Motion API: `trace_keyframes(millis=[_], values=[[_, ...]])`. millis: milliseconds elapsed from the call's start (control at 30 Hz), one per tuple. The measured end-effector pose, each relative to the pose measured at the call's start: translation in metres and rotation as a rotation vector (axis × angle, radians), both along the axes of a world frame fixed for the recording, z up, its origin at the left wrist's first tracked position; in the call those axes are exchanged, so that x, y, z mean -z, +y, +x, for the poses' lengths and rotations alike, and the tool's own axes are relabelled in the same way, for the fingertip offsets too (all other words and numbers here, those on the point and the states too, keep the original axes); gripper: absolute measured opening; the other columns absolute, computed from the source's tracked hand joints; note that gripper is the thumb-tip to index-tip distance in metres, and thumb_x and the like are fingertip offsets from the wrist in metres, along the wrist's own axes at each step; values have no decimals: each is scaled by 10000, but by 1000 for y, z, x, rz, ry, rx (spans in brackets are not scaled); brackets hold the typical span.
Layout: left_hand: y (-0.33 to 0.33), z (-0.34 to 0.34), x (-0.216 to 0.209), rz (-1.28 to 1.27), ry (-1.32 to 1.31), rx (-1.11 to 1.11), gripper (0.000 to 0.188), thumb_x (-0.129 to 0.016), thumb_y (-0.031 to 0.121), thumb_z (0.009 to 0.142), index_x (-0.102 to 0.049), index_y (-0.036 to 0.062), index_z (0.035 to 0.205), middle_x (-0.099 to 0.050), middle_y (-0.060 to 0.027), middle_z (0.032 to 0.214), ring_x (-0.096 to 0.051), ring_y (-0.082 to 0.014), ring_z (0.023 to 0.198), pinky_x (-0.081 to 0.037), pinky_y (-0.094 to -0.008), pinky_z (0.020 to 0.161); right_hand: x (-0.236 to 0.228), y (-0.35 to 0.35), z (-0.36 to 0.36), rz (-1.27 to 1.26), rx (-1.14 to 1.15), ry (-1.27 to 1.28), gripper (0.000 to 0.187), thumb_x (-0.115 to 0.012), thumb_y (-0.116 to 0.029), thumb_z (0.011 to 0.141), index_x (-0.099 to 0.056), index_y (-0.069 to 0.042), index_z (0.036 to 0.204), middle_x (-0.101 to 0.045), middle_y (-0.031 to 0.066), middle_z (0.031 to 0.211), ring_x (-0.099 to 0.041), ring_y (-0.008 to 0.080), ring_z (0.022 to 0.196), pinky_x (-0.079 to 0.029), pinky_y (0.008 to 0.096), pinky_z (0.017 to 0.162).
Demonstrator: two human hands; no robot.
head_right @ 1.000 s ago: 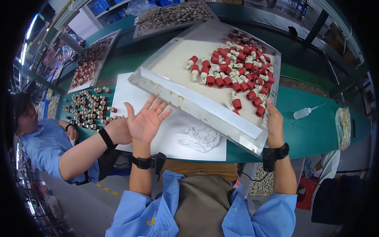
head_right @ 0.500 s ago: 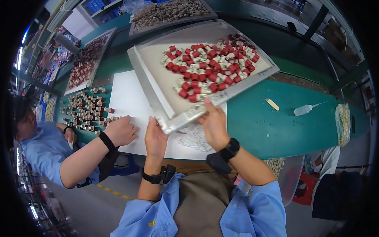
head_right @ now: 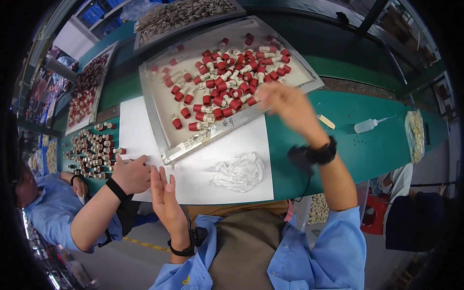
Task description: The person picks up a component from a tray, applies liquid from a squeeze bottle, and wipes it with a cloth. They then set the component down and repeat the process with another component from the tray.
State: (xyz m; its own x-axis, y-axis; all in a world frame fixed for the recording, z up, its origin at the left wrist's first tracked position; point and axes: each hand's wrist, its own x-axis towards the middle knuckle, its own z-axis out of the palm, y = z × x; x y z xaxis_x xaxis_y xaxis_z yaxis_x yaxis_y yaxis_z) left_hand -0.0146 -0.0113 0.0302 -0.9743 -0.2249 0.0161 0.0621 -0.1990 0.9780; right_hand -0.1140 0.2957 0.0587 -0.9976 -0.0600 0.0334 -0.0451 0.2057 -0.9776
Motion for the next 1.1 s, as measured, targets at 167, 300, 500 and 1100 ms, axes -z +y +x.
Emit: trace_keyframes(millis=[167, 300, 500, 1100], values=[[11, -12, 20, -40, -87, 42, 550, -488, 69, 866, -223, -66, 1328, -229, -176, 1393, -226, -256, 1299, -222, -337, 1035, 45, 97, -47, 999, 644, 338, 317, -528, -252, 832, -594, -4, 1020, -552, 166, 1140, -560, 300, 995, -450, 344, 825], [24, -22, 20, -121, -56, 50, 549, -503, 71, 861, -240, -72, 1321, -195, -202, 1404, -181, -256, 1314, -172, -317, 1043, 64, 109, -46, 1306, 395, 337, 308, -559, -300, 805, -643, -33, 932, -517, 184, 1176, -517, 339, 1040, -425, 376, 861], [20, -48, 30, -259, -10, 7, 521, -517, 81, 854, -291, -53, 1304, -143, -216, 1420, -154, -260, 1322, -156, -324, 1045, 35, 89, -3, 1300, 273, 156, 318, -585, -344, 778, -665, -40, 826, -513, 190, 1179, -526, 343, 1013, -442, 376, 836], [49, -78, 27, -1053, 143, 261, 402, -584, 156, 789, -501, -15, 1143, -254, -254, 1368, -161, -422, 1292, -207, -426, 1034, 31, 45, 84, 1331, 293, 237, 359, -643, -365, 730, -627, -36, 872, -505, 247, 1137, -526, 373, 1006, -469, 396, 788]])
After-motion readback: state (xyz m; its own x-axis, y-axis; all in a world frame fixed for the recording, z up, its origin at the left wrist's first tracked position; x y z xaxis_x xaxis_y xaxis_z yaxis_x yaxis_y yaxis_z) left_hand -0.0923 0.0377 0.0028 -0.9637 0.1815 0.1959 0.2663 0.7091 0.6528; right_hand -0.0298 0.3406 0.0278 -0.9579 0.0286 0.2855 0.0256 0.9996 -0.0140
